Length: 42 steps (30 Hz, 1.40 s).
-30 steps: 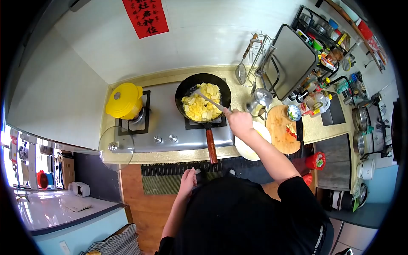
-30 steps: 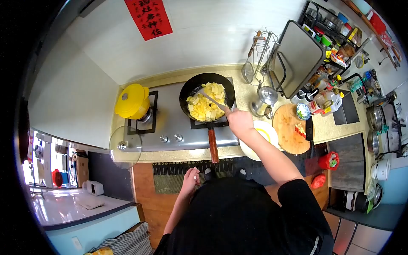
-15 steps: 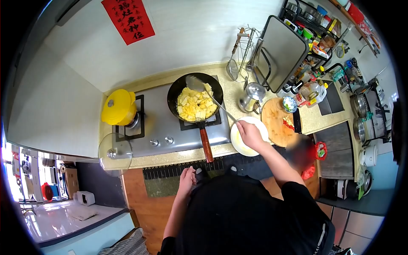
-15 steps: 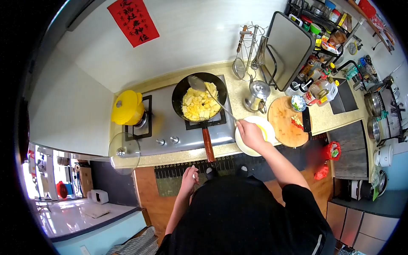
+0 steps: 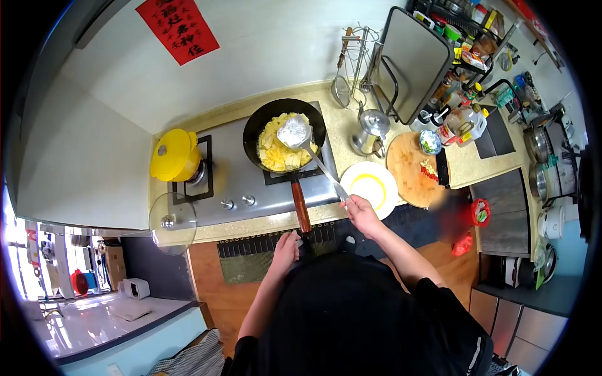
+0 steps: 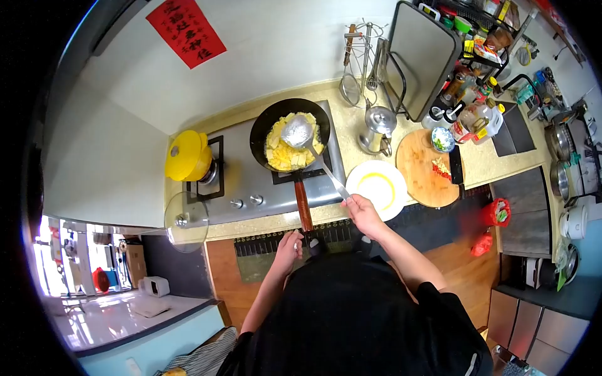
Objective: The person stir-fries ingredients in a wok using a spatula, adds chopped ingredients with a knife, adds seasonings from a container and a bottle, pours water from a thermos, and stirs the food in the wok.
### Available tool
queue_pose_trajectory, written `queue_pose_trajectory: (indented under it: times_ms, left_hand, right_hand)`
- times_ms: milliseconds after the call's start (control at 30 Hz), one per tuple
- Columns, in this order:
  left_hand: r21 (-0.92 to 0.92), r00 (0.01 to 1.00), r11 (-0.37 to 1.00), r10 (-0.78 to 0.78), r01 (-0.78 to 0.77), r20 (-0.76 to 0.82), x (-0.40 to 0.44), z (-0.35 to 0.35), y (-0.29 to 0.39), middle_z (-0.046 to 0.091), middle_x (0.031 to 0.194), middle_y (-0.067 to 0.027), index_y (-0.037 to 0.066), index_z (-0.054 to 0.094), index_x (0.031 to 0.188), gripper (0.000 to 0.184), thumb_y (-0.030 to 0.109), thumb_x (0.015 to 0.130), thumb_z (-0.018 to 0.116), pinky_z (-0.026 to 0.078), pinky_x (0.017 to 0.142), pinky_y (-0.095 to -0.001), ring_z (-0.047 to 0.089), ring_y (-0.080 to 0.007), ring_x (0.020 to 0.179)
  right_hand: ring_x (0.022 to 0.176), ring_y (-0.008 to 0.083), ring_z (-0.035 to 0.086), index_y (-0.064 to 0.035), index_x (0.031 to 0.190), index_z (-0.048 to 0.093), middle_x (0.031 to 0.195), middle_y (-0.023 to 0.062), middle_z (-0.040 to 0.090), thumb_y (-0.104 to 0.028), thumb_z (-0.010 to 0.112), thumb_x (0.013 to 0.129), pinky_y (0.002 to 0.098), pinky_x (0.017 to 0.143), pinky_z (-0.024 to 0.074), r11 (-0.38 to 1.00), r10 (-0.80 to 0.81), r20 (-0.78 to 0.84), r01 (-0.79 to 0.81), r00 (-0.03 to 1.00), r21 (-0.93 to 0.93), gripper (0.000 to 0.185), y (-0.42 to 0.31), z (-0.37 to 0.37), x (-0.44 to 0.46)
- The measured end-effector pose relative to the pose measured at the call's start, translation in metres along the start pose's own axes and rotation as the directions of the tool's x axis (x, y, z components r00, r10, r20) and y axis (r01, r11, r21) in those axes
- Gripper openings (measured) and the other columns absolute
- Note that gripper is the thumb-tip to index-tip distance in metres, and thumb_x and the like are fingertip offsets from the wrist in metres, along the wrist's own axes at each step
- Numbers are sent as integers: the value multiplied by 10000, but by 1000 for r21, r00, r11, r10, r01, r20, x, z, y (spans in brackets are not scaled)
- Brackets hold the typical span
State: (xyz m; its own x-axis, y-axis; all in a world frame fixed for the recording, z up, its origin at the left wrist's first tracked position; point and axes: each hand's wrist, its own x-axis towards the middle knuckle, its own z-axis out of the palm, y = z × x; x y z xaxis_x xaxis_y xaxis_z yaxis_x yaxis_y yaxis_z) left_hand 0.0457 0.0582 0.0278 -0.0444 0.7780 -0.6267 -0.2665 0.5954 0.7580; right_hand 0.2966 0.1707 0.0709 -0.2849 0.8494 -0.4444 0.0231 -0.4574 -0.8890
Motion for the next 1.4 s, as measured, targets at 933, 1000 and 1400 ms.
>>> queue_pose_trajectory:
  times_ms: [933,1000,1400]
  left_hand:
    - [196,998,979,-60,65,-33,-1,-3,-10,514,743,-34,26,537,1194,258,158,1021,399,440,535,-254,530,-127,631]
    - [200,998,980,2,-15,69,16,11,-38,553,874,-55,37,478,1327,357,47,976,413,468,576,-255,559,-133,718]
    - [214,993,971,95,-108,68,112,159,-56,686,896,-123,-30,634,1086,325,271,1010,539,465,663,-305,597,-159,750]
  right_hand:
    - [694,352,633,-34,1073,666,770,211,646,-200,532,999,421,662,497,849,-354,-99,275,930,-450,225,-20,-4,-19]
    - [648,292,599,-25,1064,664,733,189,627,-181,542,1001,385,642,482,839,-389,-81,316,918,-442,207,-33,-18,-19]
    - [605,26,387,16,1119,639,684,-79,455,-172,518,1038,198,544,335,926,-329,-144,289,933,-242,238,-64,-60,-41]
